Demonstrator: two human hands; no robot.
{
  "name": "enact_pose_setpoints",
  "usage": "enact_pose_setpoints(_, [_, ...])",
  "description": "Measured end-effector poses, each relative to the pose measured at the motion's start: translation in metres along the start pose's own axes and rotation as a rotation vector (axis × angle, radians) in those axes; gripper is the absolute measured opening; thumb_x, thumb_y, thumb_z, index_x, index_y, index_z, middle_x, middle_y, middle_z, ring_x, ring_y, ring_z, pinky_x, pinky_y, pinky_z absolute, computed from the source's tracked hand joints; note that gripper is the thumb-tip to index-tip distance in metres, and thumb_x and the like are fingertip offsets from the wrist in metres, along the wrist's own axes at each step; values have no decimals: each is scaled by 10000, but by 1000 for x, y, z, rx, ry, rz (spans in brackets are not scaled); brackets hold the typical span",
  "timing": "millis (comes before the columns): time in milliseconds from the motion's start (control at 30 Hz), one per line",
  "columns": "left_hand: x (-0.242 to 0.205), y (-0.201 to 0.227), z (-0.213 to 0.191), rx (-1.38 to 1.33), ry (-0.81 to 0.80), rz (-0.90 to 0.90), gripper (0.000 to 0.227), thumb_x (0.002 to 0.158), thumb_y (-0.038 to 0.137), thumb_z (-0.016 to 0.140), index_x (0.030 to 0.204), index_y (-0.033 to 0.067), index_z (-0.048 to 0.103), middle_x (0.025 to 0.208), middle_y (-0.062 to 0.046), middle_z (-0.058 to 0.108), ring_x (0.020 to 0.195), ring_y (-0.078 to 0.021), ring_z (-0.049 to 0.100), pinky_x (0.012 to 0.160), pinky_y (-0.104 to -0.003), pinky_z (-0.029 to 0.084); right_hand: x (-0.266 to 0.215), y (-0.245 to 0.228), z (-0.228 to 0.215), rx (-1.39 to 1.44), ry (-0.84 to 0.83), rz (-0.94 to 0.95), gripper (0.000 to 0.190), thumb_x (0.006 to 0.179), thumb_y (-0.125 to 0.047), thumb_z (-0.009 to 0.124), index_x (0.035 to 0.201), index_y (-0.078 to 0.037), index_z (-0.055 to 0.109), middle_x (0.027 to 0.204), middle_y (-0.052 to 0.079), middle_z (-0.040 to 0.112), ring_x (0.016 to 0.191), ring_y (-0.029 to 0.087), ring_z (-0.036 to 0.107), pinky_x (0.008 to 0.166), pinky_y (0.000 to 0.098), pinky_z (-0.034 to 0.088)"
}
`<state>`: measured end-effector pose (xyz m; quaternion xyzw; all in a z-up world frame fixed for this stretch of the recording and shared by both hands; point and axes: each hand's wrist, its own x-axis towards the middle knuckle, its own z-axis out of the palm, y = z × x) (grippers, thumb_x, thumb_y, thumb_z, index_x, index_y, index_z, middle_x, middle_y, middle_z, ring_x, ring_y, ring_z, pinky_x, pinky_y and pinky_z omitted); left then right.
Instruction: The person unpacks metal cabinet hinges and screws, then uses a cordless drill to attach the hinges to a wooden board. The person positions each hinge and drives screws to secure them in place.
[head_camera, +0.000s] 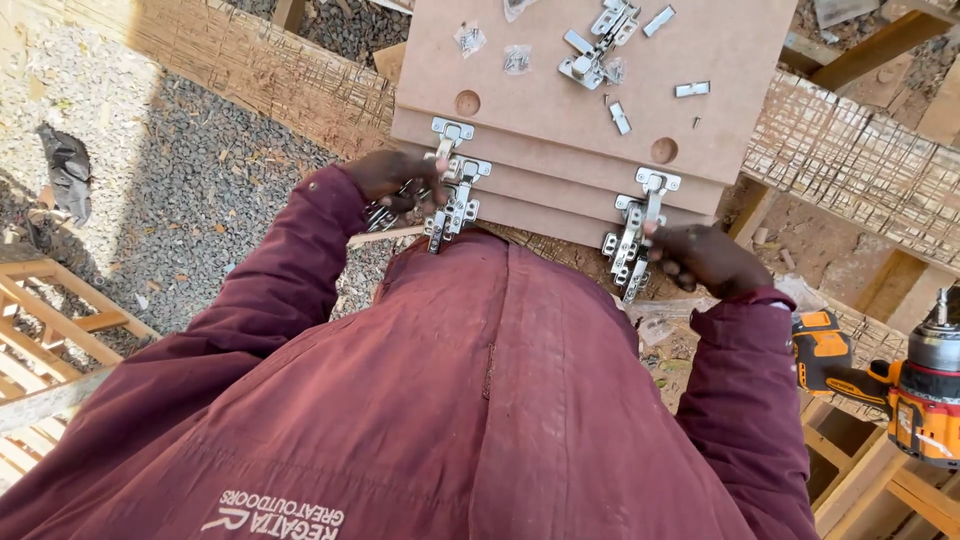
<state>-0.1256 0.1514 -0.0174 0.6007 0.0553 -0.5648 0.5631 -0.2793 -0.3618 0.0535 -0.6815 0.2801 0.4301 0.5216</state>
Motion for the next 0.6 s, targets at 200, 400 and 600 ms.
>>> enact_pose_setpoints(200, [-29, -27, 11, 271, 181, -200, 563, 1046, 542, 894, 980, -16, 903, 714, -231, 776, 402, -200, 541, 380, -457, 662, 9, 23, 8, -172, 219, -76, 662, 1149, -571, 832, 767, -40, 734, 582, 171, 629, 458, 247, 536, 460, 368, 397])
enact_pose_setpoints(400, [-52, 12, 13, 350, 227, -134, 379, 1140, 319, 764, 1039, -33, 862, 782, -221, 796, 485, -218, 632, 465, -383, 661, 11, 49, 38, -177, 300, -109, 720, 1206, -641, 722, 759, -79, 774, 632, 177, 698, 627, 346, 631, 722, 437, 514])
enact_pose_setpoints(600, [-33, 67, 39, 553, 160, 35, 366, 1193, 412, 779, 1186, 55, 862, 879, -175, 862, 524, -214, 689, 516, -298, 598, 23, 56, 64, -245, 456, -227, 695, 1259, -628, 693, 772, -134, 735, 691, 149, 707, 772, 383, 719, 864, 495, 550])
